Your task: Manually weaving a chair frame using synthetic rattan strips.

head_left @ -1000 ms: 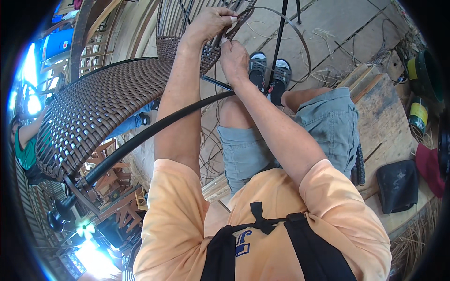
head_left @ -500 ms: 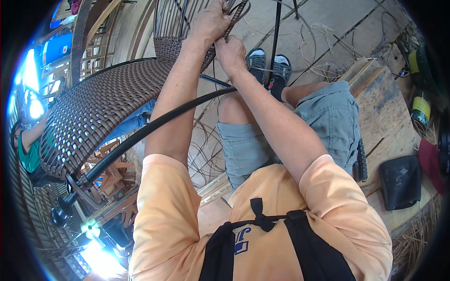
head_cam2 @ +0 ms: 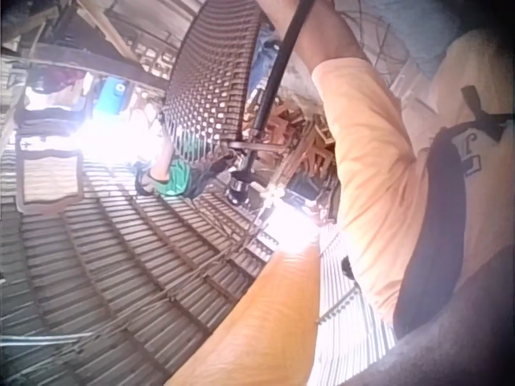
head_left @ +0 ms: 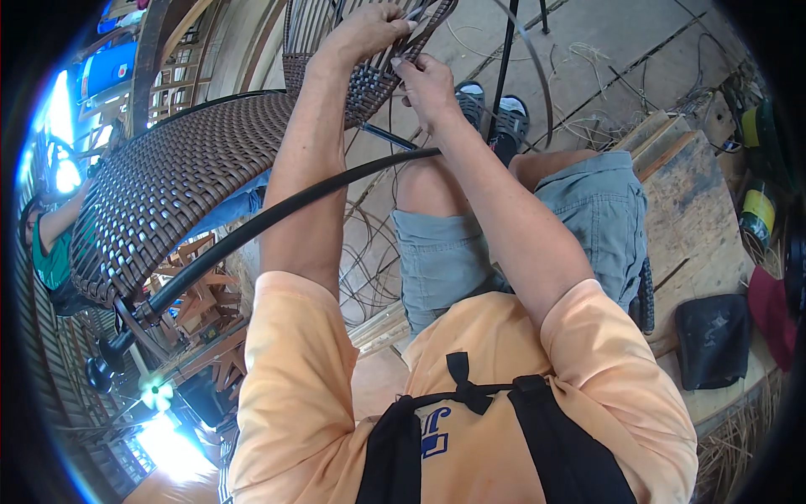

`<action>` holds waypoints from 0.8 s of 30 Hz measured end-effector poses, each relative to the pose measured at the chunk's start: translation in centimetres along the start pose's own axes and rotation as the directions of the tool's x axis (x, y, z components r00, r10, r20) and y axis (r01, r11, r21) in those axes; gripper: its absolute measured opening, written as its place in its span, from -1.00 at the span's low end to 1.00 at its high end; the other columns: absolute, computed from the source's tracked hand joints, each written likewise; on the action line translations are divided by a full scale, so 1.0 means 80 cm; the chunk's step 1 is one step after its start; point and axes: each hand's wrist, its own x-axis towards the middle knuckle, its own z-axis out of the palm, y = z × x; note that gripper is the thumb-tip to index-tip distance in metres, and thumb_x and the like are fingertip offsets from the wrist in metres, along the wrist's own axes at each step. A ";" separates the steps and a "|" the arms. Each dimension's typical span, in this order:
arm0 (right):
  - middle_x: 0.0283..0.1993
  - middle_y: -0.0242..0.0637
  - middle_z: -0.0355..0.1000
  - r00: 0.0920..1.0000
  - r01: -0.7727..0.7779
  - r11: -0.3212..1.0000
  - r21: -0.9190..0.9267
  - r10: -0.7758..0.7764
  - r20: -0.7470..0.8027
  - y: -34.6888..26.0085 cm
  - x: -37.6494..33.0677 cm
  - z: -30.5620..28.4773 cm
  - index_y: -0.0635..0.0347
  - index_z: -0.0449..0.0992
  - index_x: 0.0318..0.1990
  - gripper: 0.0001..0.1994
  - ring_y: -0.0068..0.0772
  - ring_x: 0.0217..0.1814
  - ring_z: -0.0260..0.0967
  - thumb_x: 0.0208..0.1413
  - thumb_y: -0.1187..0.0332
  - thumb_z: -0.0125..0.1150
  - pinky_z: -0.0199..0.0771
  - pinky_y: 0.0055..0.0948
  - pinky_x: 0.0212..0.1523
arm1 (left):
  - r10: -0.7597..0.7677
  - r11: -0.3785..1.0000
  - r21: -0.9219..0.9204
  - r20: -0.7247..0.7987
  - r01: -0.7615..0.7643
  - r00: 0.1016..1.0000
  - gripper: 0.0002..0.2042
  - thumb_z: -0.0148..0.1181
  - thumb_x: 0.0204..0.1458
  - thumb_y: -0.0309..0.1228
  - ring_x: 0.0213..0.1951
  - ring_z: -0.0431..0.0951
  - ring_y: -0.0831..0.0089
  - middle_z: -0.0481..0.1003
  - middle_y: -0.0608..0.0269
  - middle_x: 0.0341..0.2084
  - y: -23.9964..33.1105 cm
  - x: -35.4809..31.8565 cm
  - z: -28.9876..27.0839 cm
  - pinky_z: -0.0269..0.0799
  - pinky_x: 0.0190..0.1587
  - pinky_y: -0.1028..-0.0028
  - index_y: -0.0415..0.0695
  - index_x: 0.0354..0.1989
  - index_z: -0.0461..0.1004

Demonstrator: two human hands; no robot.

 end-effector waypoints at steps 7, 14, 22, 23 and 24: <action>-0.42 -0.51 0.38 0.999 -0.037 0.960 0.278 0.034 0.018 -0.022 -0.014 0.005 0.11 0.46 -0.32 -0.89 -0.68 -0.43 0.25 0.01 0.34 0.15 0.23 -0.59 -0.52 | -0.146 0.984 -0.110 -0.033 0.142 0.989 -0.86 0.03 0.04 -0.41 -0.65 0.36 0.61 0.41 0.36 -0.63 -0.069 0.026 0.021 0.26 -0.63 0.56 -0.16 -0.27 0.45; -0.42 -0.53 0.38 0.994 -0.105 0.960 0.261 0.095 0.052 -0.016 -0.002 0.002 0.06 0.45 -0.35 -0.92 -0.67 -0.41 0.26 -0.04 0.37 0.17 0.23 -0.58 -0.50 | 0.399 0.913 0.209 -0.273 -0.351 0.876 -0.74 0.05 0.02 -0.41 -0.58 0.44 0.53 0.48 0.18 -0.56 -0.084 0.033 0.036 0.35 -0.54 0.49 -0.13 -0.11 0.46; -0.35 -0.53 0.38 0.985 -0.158 0.905 0.394 0.118 0.123 -0.014 -0.002 -0.005 0.04 0.42 -0.29 -0.90 -0.65 -0.35 0.29 -0.01 0.40 0.13 0.26 -0.59 -0.42 | 0.004 0.944 -0.324 -0.152 -0.054 0.988 -0.70 0.22 -0.07 -0.31 -0.65 0.33 0.67 0.42 0.37 -0.63 -0.066 0.021 0.032 0.21 -0.64 0.65 -0.23 -0.20 0.46; -0.35 -0.53 0.38 0.985 -0.159 0.906 0.393 0.118 0.127 -0.015 -0.003 -0.004 0.04 0.42 -0.29 -0.90 -0.65 -0.35 0.29 -0.01 0.40 0.13 0.26 -0.59 -0.42 | 0.002 0.944 -0.324 -0.155 -0.053 0.988 -0.70 0.22 -0.07 -0.31 -0.65 0.33 0.67 0.42 0.37 -0.63 -0.070 0.022 0.034 0.21 -0.64 0.65 -0.23 -0.20 0.46; -0.35 -0.53 0.38 0.983 -0.167 0.908 0.383 0.125 0.134 -0.015 -0.004 -0.003 0.05 0.42 -0.29 -0.89 -0.65 -0.35 0.29 0.00 0.40 0.13 0.27 -0.59 -0.43 | 0.022 0.939 -0.334 -0.176 -0.081 0.984 -0.70 0.22 -0.07 -0.30 -0.65 0.34 0.66 0.42 0.37 -0.63 -0.076 0.025 0.037 0.23 -0.63 0.65 -0.25 -0.21 0.46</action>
